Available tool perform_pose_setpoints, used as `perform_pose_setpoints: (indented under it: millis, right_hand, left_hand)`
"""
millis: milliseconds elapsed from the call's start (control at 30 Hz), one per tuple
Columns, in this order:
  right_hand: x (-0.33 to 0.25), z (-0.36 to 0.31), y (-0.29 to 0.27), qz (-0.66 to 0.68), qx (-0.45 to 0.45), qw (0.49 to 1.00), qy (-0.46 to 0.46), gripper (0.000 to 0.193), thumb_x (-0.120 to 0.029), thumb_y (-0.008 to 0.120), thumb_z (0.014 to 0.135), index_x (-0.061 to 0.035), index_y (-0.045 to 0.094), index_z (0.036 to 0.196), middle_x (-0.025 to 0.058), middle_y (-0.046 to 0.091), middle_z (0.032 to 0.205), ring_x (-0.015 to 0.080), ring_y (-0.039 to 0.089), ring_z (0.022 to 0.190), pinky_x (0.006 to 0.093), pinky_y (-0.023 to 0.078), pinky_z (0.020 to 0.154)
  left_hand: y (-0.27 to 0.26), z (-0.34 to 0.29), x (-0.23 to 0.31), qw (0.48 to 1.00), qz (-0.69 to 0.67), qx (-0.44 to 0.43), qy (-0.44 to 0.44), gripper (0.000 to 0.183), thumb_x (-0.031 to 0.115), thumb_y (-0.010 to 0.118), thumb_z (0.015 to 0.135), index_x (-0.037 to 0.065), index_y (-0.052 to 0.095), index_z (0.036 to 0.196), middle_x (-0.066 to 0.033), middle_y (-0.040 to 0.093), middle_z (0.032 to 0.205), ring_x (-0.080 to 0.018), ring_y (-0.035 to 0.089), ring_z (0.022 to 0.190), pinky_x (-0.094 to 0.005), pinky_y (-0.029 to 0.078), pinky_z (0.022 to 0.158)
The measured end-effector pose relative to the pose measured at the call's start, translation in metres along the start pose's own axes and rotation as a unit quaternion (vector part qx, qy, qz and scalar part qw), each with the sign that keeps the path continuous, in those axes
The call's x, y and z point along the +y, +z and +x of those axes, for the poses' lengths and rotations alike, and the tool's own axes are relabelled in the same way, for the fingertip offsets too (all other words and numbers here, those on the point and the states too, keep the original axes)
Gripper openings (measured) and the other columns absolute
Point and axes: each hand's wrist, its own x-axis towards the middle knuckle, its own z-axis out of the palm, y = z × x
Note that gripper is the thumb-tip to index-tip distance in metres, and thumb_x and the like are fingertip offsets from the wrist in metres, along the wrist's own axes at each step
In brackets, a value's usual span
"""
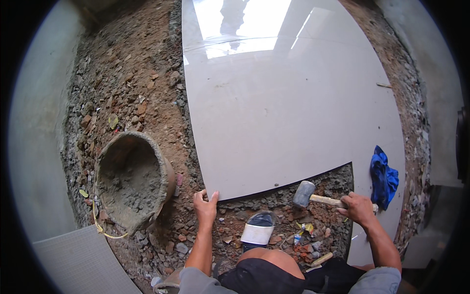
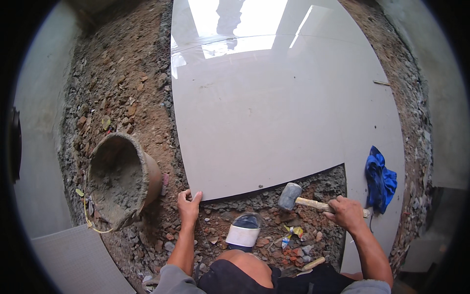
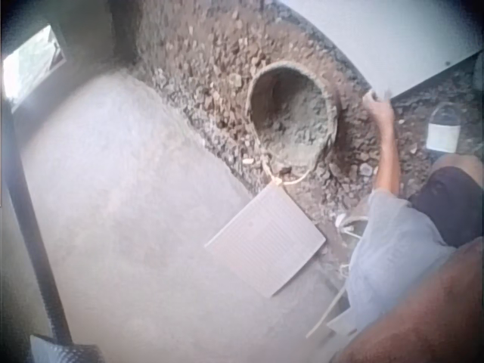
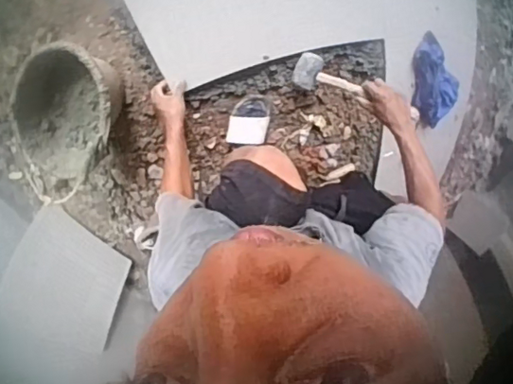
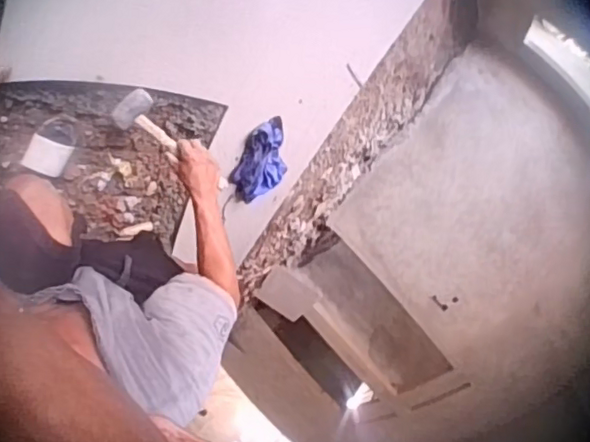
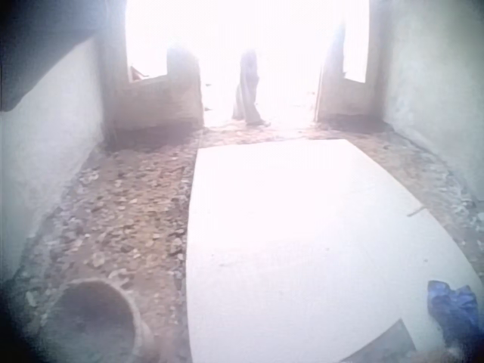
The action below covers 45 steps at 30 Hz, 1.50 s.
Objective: The person installs large floor tiles by spreading mortar with a trowel, placing tiles, and tapping them with a rubber mallet to level them. The person also wipes the tile surface with a cloth and adjusts tile positions as needed.
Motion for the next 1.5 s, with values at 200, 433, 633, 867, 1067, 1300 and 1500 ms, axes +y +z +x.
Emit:
perform_pose_setpoints:
  millis: [200, 433, 633, 867, 1067, 1300, 1500]
  right_hand:
    - [-0.003, -0.007, -0.003, -0.027, -0.007, 1.0, -0.004, 0.027, -0.037, 0.074, 0.074, -0.0141, 0.063, 0.084, 0.0055, 0.059, 0.08, 0.0242, 0.064, 0.077, 0.0407, 0.051, 0.063]
    - [0.01, 0.007, -0.041, -0.081, -0.071, 0.993, -0.047, 0.023, -0.034, 0.072, 0.074, -0.0141, 0.064, 0.08, 0.0051, 0.058, 0.08, 0.0244, 0.065, 0.073, 0.04, 0.051, 0.062]
    - [0.01, 0.012, -0.035, -0.1, 0.002, 0.993, -0.056, 0.022, -0.035, 0.071, 0.074, -0.0145, 0.063, 0.078, 0.004, 0.059, 0.076, 0.0243, 0.064, 0.069, 0.0389, 0.05, 0.06]
    - [0.015, 0.01, -0.036, -0.11, 0.042, 0.992, -0.037, 0.023, -0.035, 0.072, 0.073, -0.0147, 0.064, 0.08, 0.0041, 0.058, 0.075, 0.0241, 0.064, 0.068, 0.0391, 0.05, 0.06]
    - [0.013, 0.01, -0.036, -0.067, 0.004, 0.995, -0.07, 0.023, -0.037, 0.071, 0.075, -0.0151, 0.064, 0.081, 0.0044, 0.058, 0.076, 0.0245, 0.064, 0.07, 0.0393, 0.05, 0.06]
    - [0.016, 0.004, -0.029, -0.054, 0.015, 0.998, -0.024, 0.023, -0.037, 0.07, 0.077, -0.0151, 0.064, 0.081, 0.005, 0.058, 0.077, 0.0252, 0.065, 0.071, 0.04, 0.051, 0.06]
    - [0.027, -0.039, 0.0, 0.013, -0.029, 0.999, 0.018, 0.029, -0.042, 0.069, 0.079, -0.0143, 0.066, 0.086, 0.0068, 0.06, 0.08, 0.0279, 0.064, 0.073, 0.0423, 0.05, 0.062]
  left_hand:
    - [0.004, -0.016, 0.008, 0.979, 0.168, -0.014, 0.114, 0.083, 0.033, 0.087, 0.063, -0.003, 0.043, 0.124, -0.0184, 0.048, 0.112, -0.0363, 0.047, 0.107, -0.0454, 0.038, 0.096]
    - [0.011, -0.016, -0.006, 0.973, 0.175, 0.011, 0.149, 0.086, 0.038, 0.087, 0.062, -0.004, 0.043, 0.123, -0.0197, 0.047, 0.112, -0.0372, 0.048, 0.106, -0.046, 0.04, 0.094]
    - [0.014, -0.018, -0.01, 0.97, 0.166, 0.03, 0.175, 0.085, 0.038, 0.086, 0.064, -0.004, 0.042, 0.124, -0.02, 0.047, 0.111, -0.0381, 0.049, 0.105, -0.0465, 0.041, 0.092]
    - [0.013, -0.02, -0.006, 0.972, 0.165, 0.021, 0.164, 0.085, 0.036, 0.087, 0.065, -0.005, 0.042, 0.124, -0.02, 0.046, 0.113, -0.0377, 0.048, 0.105, -0.046, 0.041, 0.093]
    - [0.014, -0.02, -0.006, 0.976, 0.158, 0.017, 0.151, 0.084, 0.033, 0.087, 0.064, -0.005, 0.041, 0.124, -0.0202, 0.046, 0.113, -0.0383, 0.048, 0.106, -0.0461, 0.04, 0.093]
    - [0.016, -0.02, -0.004, 0.979, 0.167, 0.012, 0.119, 0.085, 0.031, 0.087, 0.066, -0.006, 0.04, 0.126, -0.0211, 0.044, 0.117, -0.0386, 0.047, 0.11, -0.0463, 0.04, 0.095]
    - [0.014, -0.021, -0.005, 0.982, 0.159, 0.006, 0.107, 0.086, 0.029, 0.087, 0.066, -0.007, 0.038, 0.127, -0.0217, 0.044, 0.119, -0.0386, 0.046, 0.113, -0.0453, 0.039, 0.097]
